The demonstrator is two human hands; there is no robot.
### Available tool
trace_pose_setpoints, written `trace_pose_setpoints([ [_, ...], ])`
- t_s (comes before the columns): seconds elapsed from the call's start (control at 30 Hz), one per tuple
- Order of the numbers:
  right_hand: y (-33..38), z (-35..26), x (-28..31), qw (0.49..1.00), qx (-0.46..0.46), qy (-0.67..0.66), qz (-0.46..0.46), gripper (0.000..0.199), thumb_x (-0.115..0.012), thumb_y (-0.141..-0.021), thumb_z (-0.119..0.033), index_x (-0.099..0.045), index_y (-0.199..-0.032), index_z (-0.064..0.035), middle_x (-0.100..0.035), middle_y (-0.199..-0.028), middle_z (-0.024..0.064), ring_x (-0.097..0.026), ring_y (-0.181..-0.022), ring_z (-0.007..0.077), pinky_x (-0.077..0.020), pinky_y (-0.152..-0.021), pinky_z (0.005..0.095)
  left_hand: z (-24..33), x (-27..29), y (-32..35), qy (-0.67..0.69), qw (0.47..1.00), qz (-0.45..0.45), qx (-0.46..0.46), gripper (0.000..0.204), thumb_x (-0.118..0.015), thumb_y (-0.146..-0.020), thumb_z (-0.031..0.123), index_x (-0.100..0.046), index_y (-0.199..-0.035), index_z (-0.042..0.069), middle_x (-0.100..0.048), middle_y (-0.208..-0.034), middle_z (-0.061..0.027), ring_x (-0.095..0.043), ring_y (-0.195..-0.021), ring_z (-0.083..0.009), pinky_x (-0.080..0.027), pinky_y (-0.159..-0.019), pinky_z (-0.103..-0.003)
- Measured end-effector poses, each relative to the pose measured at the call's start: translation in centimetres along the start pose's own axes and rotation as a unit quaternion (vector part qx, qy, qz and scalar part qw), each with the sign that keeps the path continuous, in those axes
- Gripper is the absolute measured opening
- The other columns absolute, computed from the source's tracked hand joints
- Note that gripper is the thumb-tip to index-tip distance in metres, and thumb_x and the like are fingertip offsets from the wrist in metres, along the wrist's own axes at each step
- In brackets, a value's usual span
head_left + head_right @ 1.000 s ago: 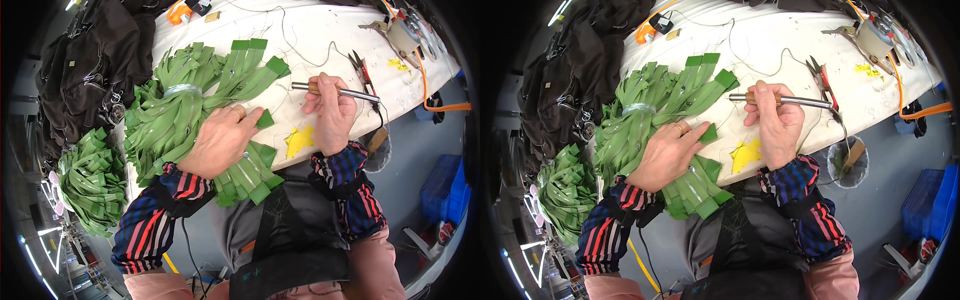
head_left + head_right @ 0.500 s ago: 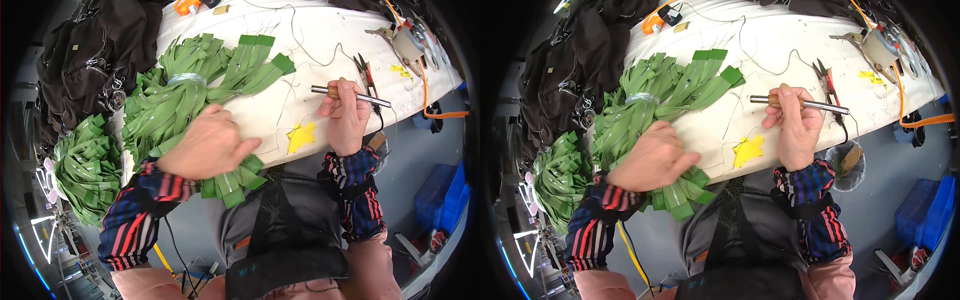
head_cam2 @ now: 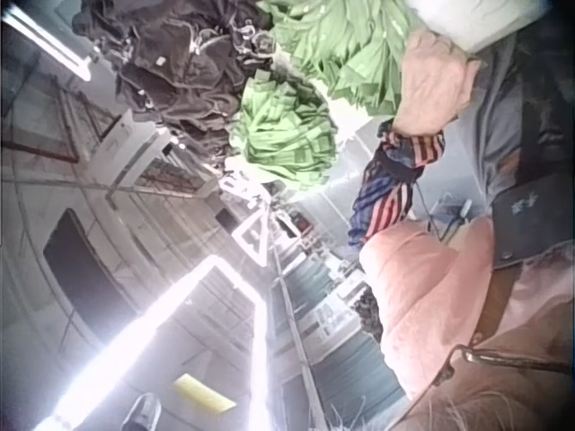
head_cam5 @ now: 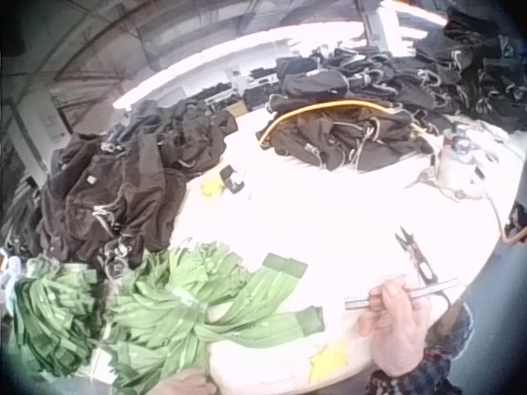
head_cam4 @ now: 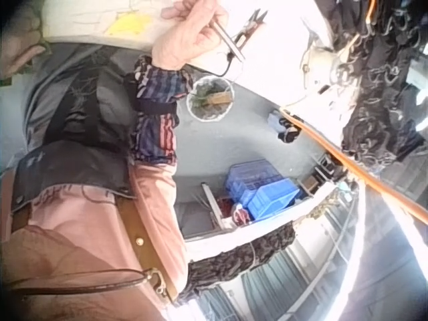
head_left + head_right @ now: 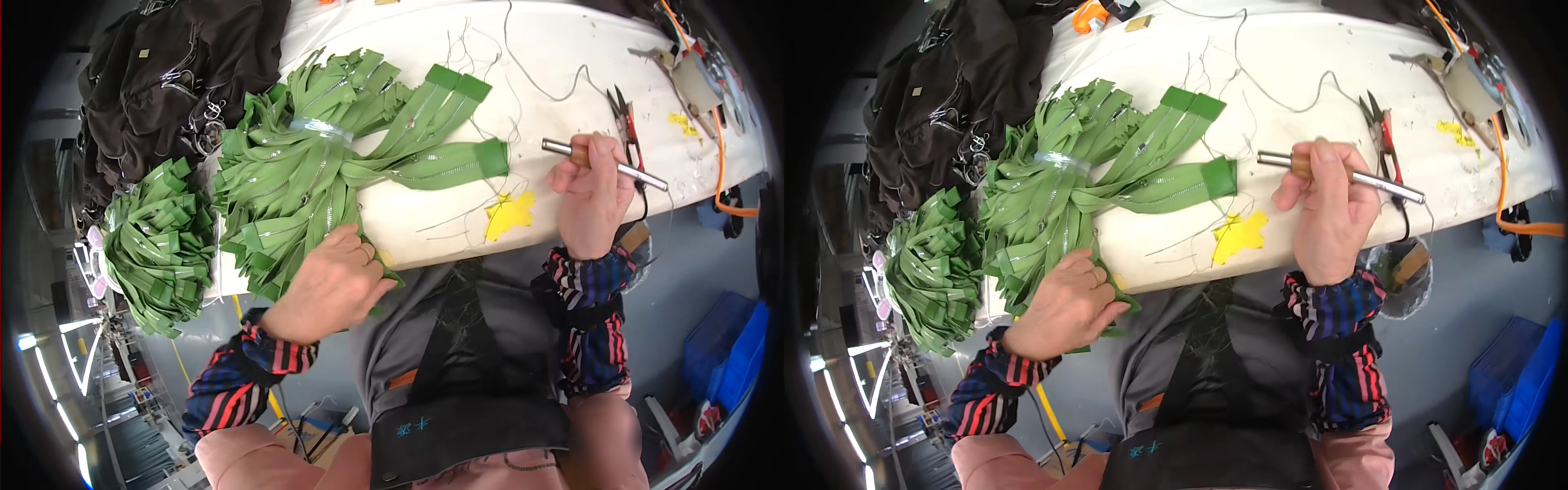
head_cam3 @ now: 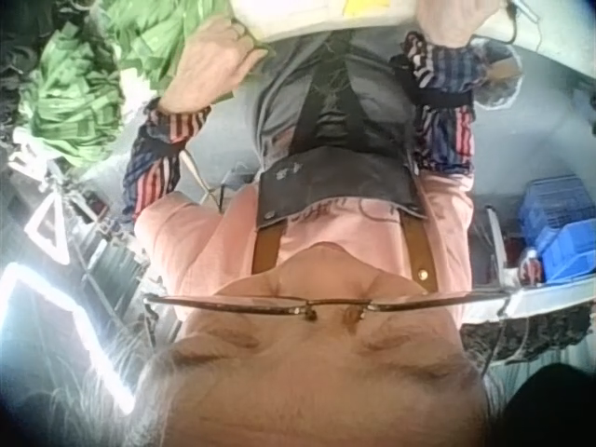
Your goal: The worker is assembling and joining green material strips using a hand-held sewing or punching tool in a workshop setting.
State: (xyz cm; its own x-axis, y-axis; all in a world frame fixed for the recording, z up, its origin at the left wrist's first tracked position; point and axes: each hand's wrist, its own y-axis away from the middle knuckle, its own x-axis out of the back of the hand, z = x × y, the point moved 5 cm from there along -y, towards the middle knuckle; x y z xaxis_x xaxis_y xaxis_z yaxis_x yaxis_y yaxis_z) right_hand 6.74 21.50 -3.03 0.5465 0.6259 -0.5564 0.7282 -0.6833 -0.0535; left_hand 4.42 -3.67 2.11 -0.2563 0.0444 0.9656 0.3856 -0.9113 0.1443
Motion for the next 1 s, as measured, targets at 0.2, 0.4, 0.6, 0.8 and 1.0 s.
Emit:
trace_pose_setpoints([
  [0.2,0.0,0.1,0.7,0.999,-0.002,-0.035,-0.021,0.023,-0.048,-0.089,-0.019,-0.054,-0.084,0.0027,-0.052,-0.058,0.0088,-0.047,-0.045,0.0140,-0.0415,-0.050,0.0284,4.2,-1.5,-0.4,-0.022,0.973,0.168,0.159,0.039,-0.072,-0.066,0.021,-0.053,-0.096,0.006,-0.052,-0.103,-0.0124,-0.051,-0.094,-0.0303,-0.037,-0.091,-0.048],
  [0.4,0.1,0.2,0.7,0.999,-0.009,-0.039,-0.015,0.022,-0.049,-0.088,-0.018,-0.053,-0.083,0.0026,-0.052,-0.060,0.0081,-0.046,-0.045,0.0141,-0.0419,-0.048,0.0298,2.2,-3.1,3.0,-0.247,0.929,0.094,0.259,0.059,-0.065,-0.073,0.020,-0.044,-0.129,0.016,-0.046,-0.129,-0.0020,-0.041,-0.120,-0.0182,-0.018,-0.101,-0.051],
  [0.6,-0.1,0.0,0.5,0.999,-0.008,-0.045,-0.010,0.021,-0.048,-0.088,-0.018,-0.053,-0.083,0.0015,-0.052,-0.058,0.0078,-0.046,-0.044,0.0142,-0.0422,-0.048,0.0299,4.9,-1.9,-0.8,-0.116,0.945,0.132,0.277,0.068,-0.066,-0.072,0.029,-0.040,-0.130,0.006,-0.046,-0.129,-0.0105,-0.039,-0.123,-0.0262,-0.016,-0.103,-0.052],
  [0.8,-0.2,0.5,0.7,0.997,-0.024,-0.063,-0.039,0.021,-0.047,-0.088,-0.019,-0.053,-0.084,0.0009,-0.052,-0.060,0.0071,-0.047,-0.045,0.0141,-0.0428,-0.049,0.0303,8.9,-4.5,-6.9,0.083,0.979,0.155,0.104,0.064,-0.065,-0.074,0.033,-0.042,-0.126,0.004,-0.038,-0.131,-0.0191,-0.038,-0.120,-0.0317,-0.028,-0.097,-0.050],
  [1.0,-0.2,-0.1,0.9,0.997,-0.032,-0.057,-0.030,0.021,-0.048,-0.088,-0.019,-0.054,-0.084,0.0010,-0.053,-0.062,0.0068,-0.047,-0.044,0.0139,-0.0430,-0.048,0.0304,9.0,-2.1,-3.8,0.192,0.957,0.217,0.005,0.039,-0.067,-0.072,0.021,-0.059,-0.108,0.007,-0.057,-0.111,-0.0108,-0.055,-0.101,-0.0272,-0.035,-0.094,-0.042],
])
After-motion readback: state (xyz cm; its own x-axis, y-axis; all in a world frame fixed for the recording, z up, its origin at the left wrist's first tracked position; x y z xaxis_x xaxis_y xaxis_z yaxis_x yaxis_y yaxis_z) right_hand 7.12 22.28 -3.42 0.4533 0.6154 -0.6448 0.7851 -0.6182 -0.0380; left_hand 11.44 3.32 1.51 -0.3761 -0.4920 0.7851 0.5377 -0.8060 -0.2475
